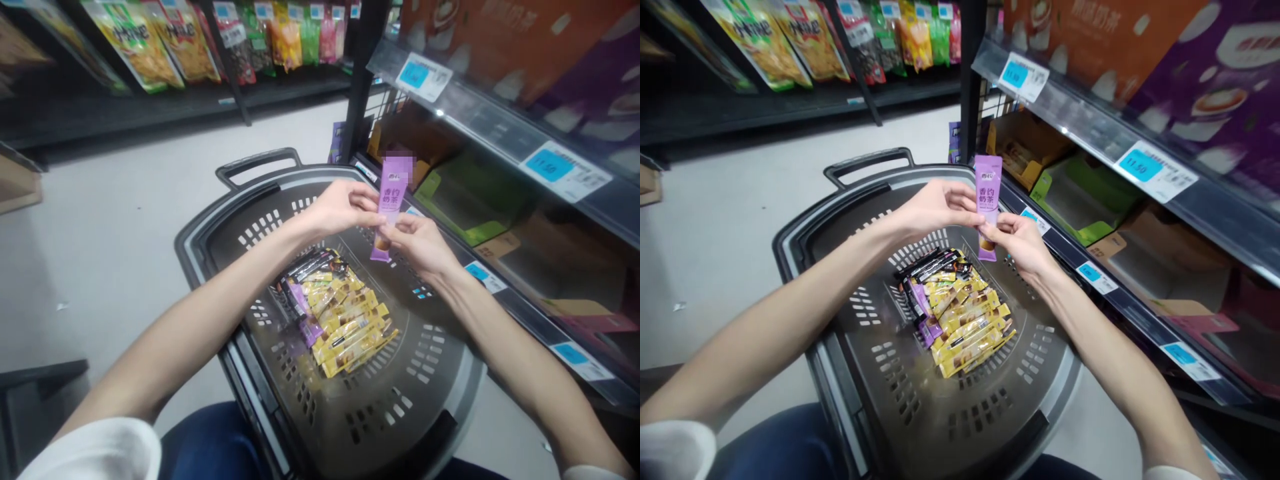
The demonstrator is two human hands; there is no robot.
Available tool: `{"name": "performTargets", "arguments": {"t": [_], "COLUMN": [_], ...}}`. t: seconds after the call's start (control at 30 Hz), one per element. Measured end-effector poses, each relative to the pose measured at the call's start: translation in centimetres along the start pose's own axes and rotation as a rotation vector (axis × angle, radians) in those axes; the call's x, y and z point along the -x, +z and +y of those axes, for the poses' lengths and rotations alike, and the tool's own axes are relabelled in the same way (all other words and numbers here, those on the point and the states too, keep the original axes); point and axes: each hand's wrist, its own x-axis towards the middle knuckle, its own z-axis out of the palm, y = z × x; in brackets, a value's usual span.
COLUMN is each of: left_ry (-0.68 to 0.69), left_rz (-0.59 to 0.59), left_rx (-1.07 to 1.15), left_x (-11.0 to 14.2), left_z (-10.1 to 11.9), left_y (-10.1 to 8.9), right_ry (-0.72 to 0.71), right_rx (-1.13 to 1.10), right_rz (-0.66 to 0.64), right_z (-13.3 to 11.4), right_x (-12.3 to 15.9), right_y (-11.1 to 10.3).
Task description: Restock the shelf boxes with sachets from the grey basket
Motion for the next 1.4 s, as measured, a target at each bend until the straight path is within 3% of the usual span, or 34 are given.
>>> {"name": "performTargets", "arguments": {"t": [0.13, 0.33, 0.5, 0.77, 1.4], "left_ry": [0.031, 0.027, 0.068, 0.018, 0.002], "left_rz": [0.033, 0.117, 0.131, 0.127, 0.134], "left_rx": [0.001, -0.022, -0.022, -0.003, -0.018], "left_x": [-0.1, -0.2, -0.2, -0.3, -0.1], "left_z": [-0.3, -0.9, -1.2, -1.1, -0.8], "left_y": [0.2, 0.2, -0.1, -0.2, -0.2], "right_ry": [0.013, 0.084, 0.096, 0.122, 0.115], "right_rx": [0.0, -0.162, -0.256, -0.207, -0.195], "right_rz": [-0.018, 0.111, 0.113, 0.163, 0.122], "right_z": [0.0, -0.5, -0.8, -0.4, -0.2], "right_x": [0.2, 0.5, 0.2, -0.1, -0.2], "right_y": [0.1, 1.0, 0.7, 0.2, 0.0]}}
